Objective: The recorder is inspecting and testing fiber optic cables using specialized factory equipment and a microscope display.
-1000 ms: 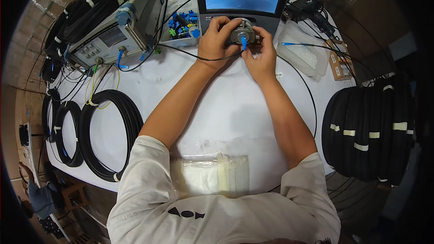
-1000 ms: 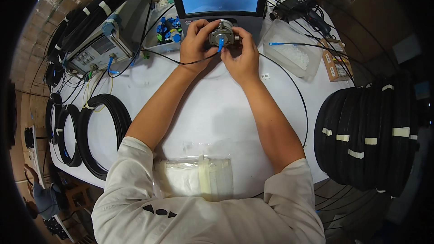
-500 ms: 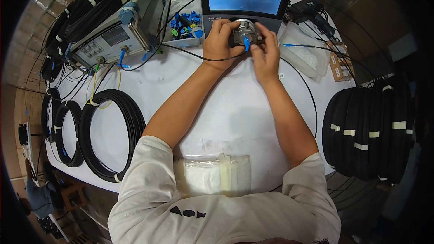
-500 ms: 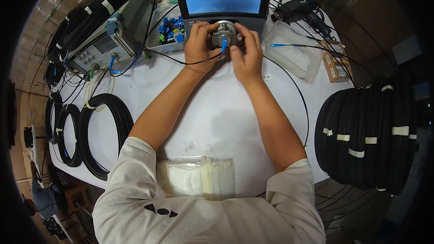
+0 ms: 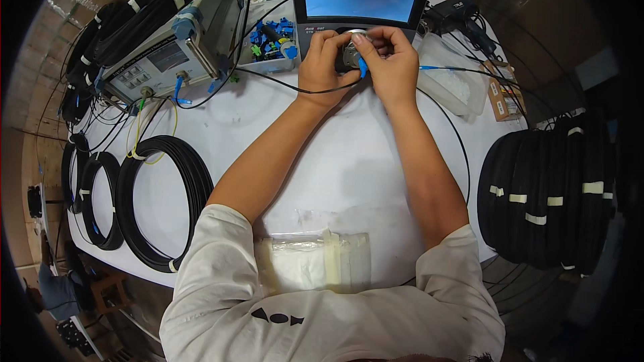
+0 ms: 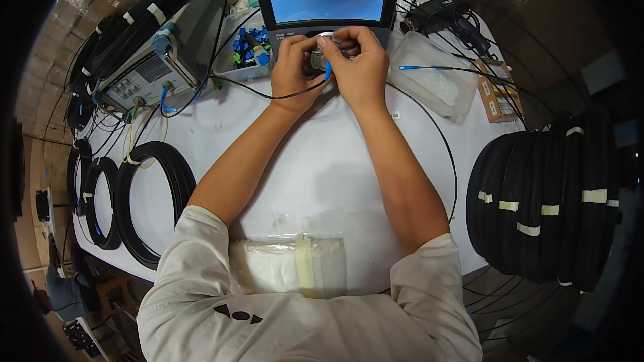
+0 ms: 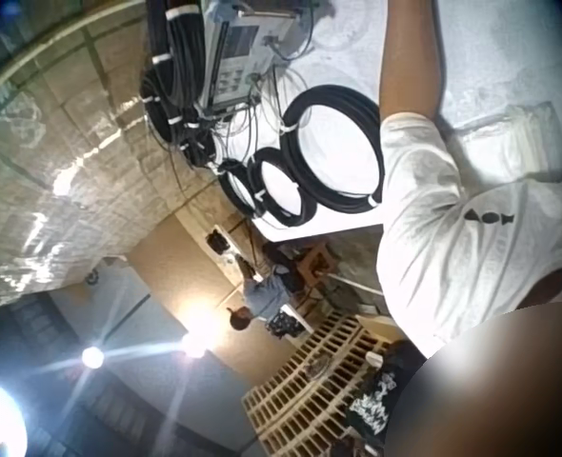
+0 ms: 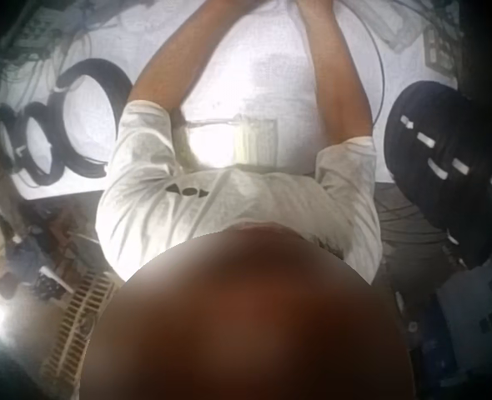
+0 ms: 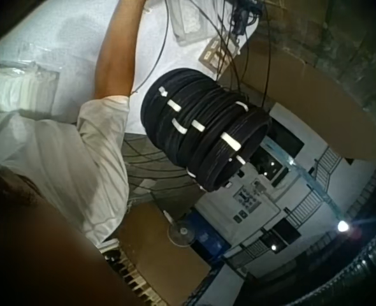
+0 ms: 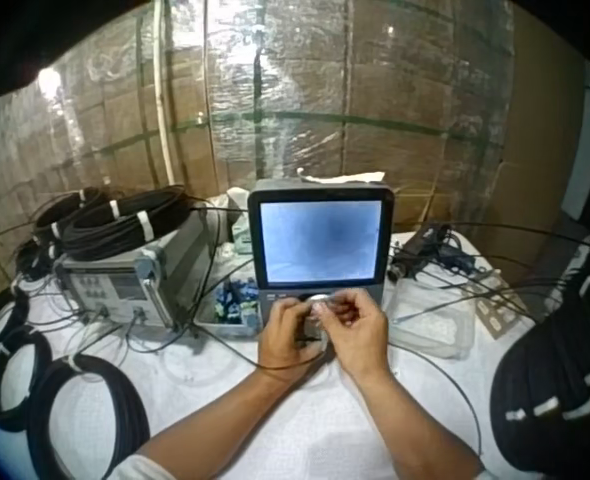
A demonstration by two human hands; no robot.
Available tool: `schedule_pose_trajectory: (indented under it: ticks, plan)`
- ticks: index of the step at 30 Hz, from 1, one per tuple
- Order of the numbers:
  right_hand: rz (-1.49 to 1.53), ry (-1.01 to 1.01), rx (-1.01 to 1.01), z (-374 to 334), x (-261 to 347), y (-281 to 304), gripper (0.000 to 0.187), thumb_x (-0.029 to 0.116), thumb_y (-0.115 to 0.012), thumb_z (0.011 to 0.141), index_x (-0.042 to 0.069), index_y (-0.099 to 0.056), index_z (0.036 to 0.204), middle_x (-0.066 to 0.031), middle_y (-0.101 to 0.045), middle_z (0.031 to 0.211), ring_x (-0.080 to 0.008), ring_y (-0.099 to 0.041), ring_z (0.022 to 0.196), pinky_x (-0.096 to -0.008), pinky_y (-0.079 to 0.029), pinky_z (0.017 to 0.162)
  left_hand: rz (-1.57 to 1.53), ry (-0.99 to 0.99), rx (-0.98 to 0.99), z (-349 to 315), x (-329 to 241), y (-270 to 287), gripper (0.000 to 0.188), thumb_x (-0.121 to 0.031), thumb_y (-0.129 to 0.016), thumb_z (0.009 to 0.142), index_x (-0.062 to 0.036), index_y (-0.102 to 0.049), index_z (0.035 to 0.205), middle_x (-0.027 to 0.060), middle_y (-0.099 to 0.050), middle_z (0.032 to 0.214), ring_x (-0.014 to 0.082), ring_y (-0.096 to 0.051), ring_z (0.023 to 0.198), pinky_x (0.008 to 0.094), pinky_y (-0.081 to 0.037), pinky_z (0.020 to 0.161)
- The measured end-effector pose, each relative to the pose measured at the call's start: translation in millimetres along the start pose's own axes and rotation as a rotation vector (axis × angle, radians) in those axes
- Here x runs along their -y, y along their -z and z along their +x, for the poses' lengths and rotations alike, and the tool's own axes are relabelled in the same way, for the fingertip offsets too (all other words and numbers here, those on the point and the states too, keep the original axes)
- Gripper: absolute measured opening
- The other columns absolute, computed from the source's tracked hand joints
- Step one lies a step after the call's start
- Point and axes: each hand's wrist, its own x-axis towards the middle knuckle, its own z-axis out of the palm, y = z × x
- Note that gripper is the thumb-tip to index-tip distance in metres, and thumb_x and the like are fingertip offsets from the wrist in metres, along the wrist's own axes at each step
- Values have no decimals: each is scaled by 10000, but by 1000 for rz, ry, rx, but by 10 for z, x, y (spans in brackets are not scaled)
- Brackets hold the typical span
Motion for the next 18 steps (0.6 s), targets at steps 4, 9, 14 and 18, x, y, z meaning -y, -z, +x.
schedule_pose_trajectory:
  ticks: [4,9,14,18]
  plan:
    - [-26,65,2,-17,70,6,308,248,-844,876,-12,-743,1007,-35,-656,905,-116,-601,808,-268,-510,730,-2,-10,-7,-9,-9,21,688,-100,-841,645,-99,-602,1290,137,-562,1194,336,-664,993,404,-589,784]
    - [-30,72,27,29,-9,18,292,250,-828,892,-8,-747,1004,-43,-658,941,-120,-599,804,-273,-514,726,-23,10,13,-11,-26,6,691,-98,-839,652,-104,-598,1300,139,-560,1199,336,-663,1001,404,-591,790]
    - [-17,38,-12,13,-16,2,247,231,-835,889,4,-748,928,-34,-647,922,-114,-582,771,-268,-502,699,-1,-6,6,-9,-19,11,698,-96,-836,655,-111,-593,1309,141,-559,1203,341,-662,1001,406,-590,789]
    - [0,94,21,27,-2,35,275,249,-847,879,3,-735,933,-27,-641,917,-109,-555,753,-258,-495,694,0,-16,3,-3,-22,14,701,-96,-834,655,-114,-592,1312,141,-559,1201,346,-661,1002,407,-589,788]
